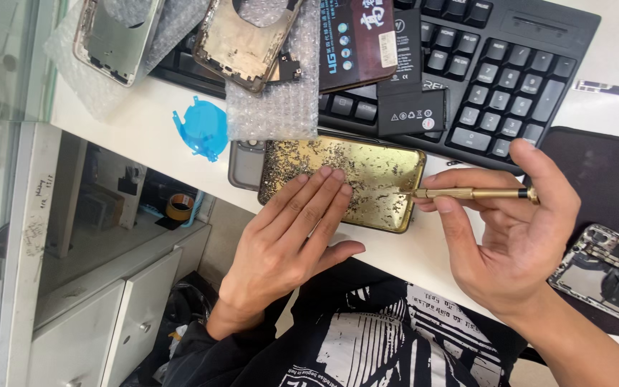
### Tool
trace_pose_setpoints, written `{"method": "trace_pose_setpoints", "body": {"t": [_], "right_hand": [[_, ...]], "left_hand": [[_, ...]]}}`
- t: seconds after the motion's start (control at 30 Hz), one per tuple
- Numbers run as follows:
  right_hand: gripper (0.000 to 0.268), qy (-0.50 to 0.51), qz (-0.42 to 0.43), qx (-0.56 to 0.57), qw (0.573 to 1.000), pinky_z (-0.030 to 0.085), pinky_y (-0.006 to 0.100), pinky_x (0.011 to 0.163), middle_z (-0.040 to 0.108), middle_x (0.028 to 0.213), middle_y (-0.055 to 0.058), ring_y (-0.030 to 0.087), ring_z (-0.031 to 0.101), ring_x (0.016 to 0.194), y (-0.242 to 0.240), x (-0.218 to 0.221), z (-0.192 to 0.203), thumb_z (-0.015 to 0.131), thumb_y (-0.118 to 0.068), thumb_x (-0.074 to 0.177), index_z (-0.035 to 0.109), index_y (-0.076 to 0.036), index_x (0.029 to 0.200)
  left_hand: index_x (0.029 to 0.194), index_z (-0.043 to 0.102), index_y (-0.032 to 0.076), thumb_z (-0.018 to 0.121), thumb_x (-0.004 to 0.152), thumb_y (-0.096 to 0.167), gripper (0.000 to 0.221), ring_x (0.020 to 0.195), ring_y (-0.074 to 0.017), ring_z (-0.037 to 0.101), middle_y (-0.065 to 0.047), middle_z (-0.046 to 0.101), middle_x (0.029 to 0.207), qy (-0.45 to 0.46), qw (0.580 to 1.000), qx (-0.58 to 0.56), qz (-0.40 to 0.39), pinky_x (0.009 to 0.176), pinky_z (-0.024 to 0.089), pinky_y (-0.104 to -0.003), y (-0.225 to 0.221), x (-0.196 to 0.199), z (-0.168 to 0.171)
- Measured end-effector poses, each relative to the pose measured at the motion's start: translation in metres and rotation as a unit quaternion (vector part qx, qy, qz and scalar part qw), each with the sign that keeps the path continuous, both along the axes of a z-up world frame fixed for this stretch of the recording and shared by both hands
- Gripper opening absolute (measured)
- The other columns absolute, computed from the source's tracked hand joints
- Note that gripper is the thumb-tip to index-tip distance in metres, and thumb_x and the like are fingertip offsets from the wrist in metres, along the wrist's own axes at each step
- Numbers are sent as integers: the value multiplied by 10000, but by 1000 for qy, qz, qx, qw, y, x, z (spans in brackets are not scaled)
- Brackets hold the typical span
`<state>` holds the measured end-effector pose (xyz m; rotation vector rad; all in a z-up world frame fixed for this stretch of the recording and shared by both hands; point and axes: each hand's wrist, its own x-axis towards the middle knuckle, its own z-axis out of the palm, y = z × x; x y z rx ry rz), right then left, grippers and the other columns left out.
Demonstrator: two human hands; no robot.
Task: The person repairs a disassembled smartphone on a workbench. They use a screwdriver to remove and install screws, handle small components, and adjust internal parts of the phone chassis.
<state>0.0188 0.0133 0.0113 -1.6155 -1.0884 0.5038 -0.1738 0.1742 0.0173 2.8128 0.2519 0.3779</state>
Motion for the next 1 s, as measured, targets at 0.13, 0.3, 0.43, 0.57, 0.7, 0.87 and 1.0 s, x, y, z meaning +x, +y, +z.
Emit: {"method": "trace_pose_setpoints", "body": {"t": [0.13,0.3,0.43,0.57,0.7,0.87,1.0], "right_hand": [[702,1,8,6,1000,683,377,890,661,1151,292,315,740,1044,3,-1,-1,552,162,993,124,-51,1507],[637,2,11,24,1000,642,388,930,664,1182,288,328,736,1074,9,-3,-2,541,135,1026,163,-46,1507],[587,5,9,32,999,660,385,934,668,1180,288,329,735,1106,12,-4,-3,538,120,1032,197,-11,1491],[554,12,8,32,999,664,411,978,675,1173,288,328,732,1110,13,-3,-6,534,120,1033,222,10,1478],[565,17,3,29,999,669,389,973,685,1170,278,318,740,1109,12,-4,-8,547,118,1059,232,-2,1512],[567,19,10,30,999,674,377,967,689,1217,267,302,750,1093,11,-3,-10,550,124,1061,236,2,1517],[538,8,17,27,999,658,356,936,694,1200,261,294,748,1104,12,-4,-13,562,120,1048,267,24,1488]], "left_hand": [[1304,662,-29,764,956,461,610,1335,-284,604,-157,644,1383,11,1000,-3,-2,1147,475,-433,-3,2,-1],[1332,660,-30,761,955,478,641,1345,-268,597,-154,635,1404,10,1000,5,3,1144,460,-430,0,7,2],[1310,659,-47,761,928,480,659,1357,-281,578,-166,625,1419,26,1000,-7,1,1146,457,-430,1,13,0],[1320,648,-42,767,943,486,660,1380,-277,562,-149,609,1431,25,1000,-15,9,1170,452,-425,3,9,0],[1327,649,-52,769,942,475,663,1375,-292,558,-168,603,1439,19,1000,-17,1,1174,444,-426,4,13,-3],[1319,656,-50,760,931,477,664,1370,-288,560,-168,607,1428,22,1000,-15,-3,1158,445,-435,1,16,-4],[1309,670,-27,763,932,468,629,1381,-269,561,-142,611,1438,25,1000,-15,7,1175,446,-429,1,14,-7]]}}
